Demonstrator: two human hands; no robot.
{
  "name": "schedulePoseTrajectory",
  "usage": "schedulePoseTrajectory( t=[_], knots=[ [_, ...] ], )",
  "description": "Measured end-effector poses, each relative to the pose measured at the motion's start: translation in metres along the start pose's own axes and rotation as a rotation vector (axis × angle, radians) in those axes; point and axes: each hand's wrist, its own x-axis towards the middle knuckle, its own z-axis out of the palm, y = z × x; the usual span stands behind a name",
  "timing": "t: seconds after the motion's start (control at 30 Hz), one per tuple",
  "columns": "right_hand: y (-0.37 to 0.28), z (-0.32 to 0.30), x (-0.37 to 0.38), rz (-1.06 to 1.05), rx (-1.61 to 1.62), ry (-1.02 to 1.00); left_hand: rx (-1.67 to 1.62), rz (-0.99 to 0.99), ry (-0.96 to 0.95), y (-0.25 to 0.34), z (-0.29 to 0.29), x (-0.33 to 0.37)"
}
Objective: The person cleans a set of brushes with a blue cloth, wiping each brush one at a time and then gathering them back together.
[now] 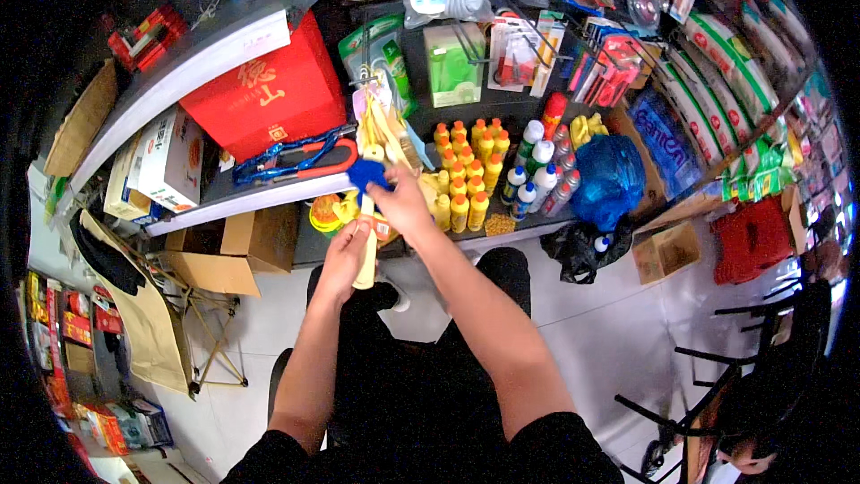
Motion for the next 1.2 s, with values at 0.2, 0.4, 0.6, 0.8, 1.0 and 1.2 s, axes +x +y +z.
schedulePoseTrajectory(
  t=[0.2, 0.4, 0.6, 0.8, 1.0, 1.2],
  knots=[
    [0.005, -0.014, -0.022, 0.121, 0.141, -0.163, 0.033, -0.011, -0.024, -0.001, -0.003, 0.002],
    [-0.012, -0.020, -0.017, 0.147, 0.163, 0.032, -0.028, -0.063, -0.024, -0.001, 0.000, -0.007],
    [0.000, -0.048, -0.036, 0.210, 0.565, 0.114, -0.171, -0.003, 0.076, -0.005, -0.001, -0.005],
    [0.021, -0.024, -0.122, -0.047, 0.100, 0.060, -0.236, 0.005, 0.074, -0.017, 0.000, -0.005],
    [0.027, 0.007, -0.136, -0.374, -0.357, 0.140, -0.333, -0.014, 0.082, -0.017, 0.013, -0.011],
    [0.020, 0.013, -0.094, -0.266, -0.308, 0.289, -0.463, -0.006, 0.049, -0.026, 0.015, -0.012]
  ],
)
